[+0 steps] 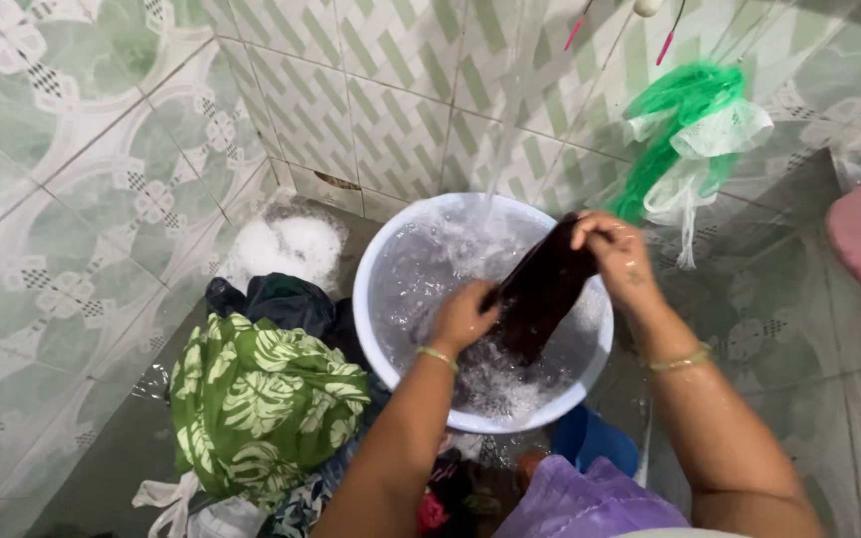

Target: The person washes clothes by hand in a tiled room. They pour soapy water from a blue basin onto a pile of clothes, then transfer a dark garment into a pink bucket. They add water from a blue cup and scrub the garment in the bucket before wringing it out.

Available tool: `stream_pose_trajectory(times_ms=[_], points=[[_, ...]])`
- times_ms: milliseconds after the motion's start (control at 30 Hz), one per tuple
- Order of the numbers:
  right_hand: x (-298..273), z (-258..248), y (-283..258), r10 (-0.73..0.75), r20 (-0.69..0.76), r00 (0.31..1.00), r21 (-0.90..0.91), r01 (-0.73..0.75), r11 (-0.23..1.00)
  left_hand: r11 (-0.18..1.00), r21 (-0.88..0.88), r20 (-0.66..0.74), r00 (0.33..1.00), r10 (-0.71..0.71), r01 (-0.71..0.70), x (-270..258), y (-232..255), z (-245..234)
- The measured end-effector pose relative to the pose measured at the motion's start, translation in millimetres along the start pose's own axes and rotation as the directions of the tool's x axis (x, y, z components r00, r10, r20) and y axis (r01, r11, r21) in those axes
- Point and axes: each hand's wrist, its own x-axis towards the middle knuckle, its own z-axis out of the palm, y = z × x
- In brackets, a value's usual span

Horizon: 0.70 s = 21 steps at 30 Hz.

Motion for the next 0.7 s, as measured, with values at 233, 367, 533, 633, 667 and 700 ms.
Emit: stream_pose_trajectory(times_ms=[233, 367, 533, 633, 667, 700], points=[[-26.6, 13.6, -30.0, 0.064, 0.08, 0.995, -0.921, 0.049, 0.387, 0.929, -0.364, -0.547, 0.823, -0.151, -0.071, 6.4, -7.9, -7.2], [-43.1, 48.4, 54.4, 0.444, 0.221, 0.868, -0.9, 0.005, 0.436, 0.962, 0.21, -0.308, 0.945, -0.105, 0.176, -1.3, -0.5, -8.9], [-55.3, 90.6, 170.3, 0.634, 0.344, 0.693, -0.857, -0.044, 0.514, 0.851, 0.466, 0.229, 0.895, -0.382, 0.244, 0.1, -29.5, 22.3], [-60.0, 113.0, 191.0, 0.86, 0.306, 0.408, -0.842, -0.306, 0.445, 0.796, 0.59, 0.42, 0.792, -0.443, 0.133, 2.3, -86.1, 70.3], [-63.6, 114.8, 189.6, 0.869, 0.343, 0.357, -0.805, -0.365, 0.468, 0.764, 0.636, 0.445, 0.759, -0.475, 0.105, 1.0, -103.1, 83.7], [-66.7, 116.6, 186.1, 0.86, 0.366, 0.355, -0.773, -0.398, 0.493, 0.706, 0.705, 0.461, 0.713, -0.528, 0.067, -1.4, -116.7, 94.4]])
